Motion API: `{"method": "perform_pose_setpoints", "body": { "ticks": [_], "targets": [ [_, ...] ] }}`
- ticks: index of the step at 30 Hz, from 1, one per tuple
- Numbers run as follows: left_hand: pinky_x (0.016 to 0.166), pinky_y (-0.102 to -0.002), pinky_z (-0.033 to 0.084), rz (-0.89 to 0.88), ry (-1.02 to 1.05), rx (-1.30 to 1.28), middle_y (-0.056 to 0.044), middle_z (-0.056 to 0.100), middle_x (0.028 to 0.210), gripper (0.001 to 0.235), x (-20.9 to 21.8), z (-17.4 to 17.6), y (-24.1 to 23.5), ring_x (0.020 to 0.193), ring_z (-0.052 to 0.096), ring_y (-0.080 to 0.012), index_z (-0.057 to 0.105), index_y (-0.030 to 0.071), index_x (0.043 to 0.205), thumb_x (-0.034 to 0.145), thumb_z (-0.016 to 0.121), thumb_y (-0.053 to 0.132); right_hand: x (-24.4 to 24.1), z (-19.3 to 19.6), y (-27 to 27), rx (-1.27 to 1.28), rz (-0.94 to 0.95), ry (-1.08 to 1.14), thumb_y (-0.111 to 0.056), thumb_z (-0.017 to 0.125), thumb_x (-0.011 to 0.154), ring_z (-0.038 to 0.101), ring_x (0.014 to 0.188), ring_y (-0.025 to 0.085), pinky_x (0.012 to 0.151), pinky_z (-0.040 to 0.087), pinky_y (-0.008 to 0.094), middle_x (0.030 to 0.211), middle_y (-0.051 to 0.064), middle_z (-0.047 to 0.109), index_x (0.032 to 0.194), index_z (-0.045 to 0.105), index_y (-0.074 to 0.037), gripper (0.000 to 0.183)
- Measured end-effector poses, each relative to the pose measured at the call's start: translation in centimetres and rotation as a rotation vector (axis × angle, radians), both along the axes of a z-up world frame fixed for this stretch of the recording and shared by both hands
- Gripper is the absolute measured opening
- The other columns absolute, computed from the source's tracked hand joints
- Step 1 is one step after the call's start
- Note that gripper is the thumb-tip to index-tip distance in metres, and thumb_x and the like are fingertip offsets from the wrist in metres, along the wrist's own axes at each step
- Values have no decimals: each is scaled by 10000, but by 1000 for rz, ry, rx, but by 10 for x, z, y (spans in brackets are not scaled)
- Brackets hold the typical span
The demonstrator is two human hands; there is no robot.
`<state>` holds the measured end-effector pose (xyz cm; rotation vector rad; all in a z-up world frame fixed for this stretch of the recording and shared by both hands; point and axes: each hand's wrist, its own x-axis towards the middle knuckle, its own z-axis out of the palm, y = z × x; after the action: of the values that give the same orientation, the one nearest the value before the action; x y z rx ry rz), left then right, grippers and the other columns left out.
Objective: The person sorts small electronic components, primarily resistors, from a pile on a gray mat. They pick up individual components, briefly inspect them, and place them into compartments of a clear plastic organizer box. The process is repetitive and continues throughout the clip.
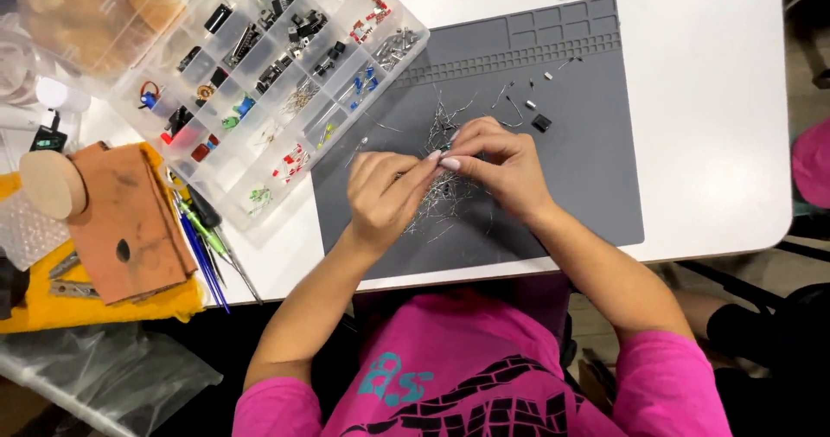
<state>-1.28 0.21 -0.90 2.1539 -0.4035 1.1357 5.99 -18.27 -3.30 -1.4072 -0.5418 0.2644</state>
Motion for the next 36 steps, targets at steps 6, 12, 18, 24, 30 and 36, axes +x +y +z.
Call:
{"method": "perform_pose_setpoints", "body": {
  "ticks": [6, 12, 18, 24, 30, 36],
  "targets": [
    [726, -295, 492, -16, 23, -75, 13, 755, 793, 121, -2, 6, 3, 743, 685, -156, 847, 120, 988, 890, 841, 50, 0, 12, 1, -1, 16, -67, -92, 870, 890, 640, 1002, 227, 969, 510, 390, 913, 110, 741, 993, 820, -18, 137],
    [768, -298, 457, -131, 107, -224, 14, 751, 789, 65, -2, 4, 5, 754, 685, -167, 837, 122, 934, 905, 832, 64, -2, 31, 6, -26, -25, -444, -34, 893, 856, 649, 942, 272, 903, 529, 397, 936, 103, 748, 1007, 837, -37, 161],
    [775, -304, 443, -201, 165, -290, 9, 747, 768, 60, -3, 4, 5, 739, 676, -178, 827, 119, 886, 911, 819, 66, -3, 24, 4, -2, -32, -548, -32, 884, 853, 654, 850, 241, 833, 562, 376, 865, 90, 765, 954, 845, -48, 110],
    [778, -291, 447, -217, 161, -301, 10, 744, 751, 57, -4, 7, 5, 723, 681, -182, 832, 115, 881, 911, 816, 69, -4, 24, -1, -25, -56, -630, -26, 844, 892, 668, 833, 258, 813, 576, 376, 845, 94, 776, 926, 839, -33, 35],
    [775, -290, 438, -191, 116, -292, 11, 731, 720, 63, -5, 16, 9, 694, 663, -175, 825, 112, 852, 908, 821, 81, -5, 27, -1, 4, -91, -594, -48, 822, 924, 630, 793, 253, 788, 572, 372, 817, 91, 759, 892, 838, -31, 40],
    [847, -315, 453, -133, 12, -246, 18, 757, 815, 27, -4, 24, 23, 842, 685, -186, 837, 126, 914, 895, 850, 112, 3, 30, -11, 41, -174, -602, -17, 844, 908, 593, 782, 232, 774, 553, 356, 799, 112, 743, 891, 834, 11, 34]
  ]
}}
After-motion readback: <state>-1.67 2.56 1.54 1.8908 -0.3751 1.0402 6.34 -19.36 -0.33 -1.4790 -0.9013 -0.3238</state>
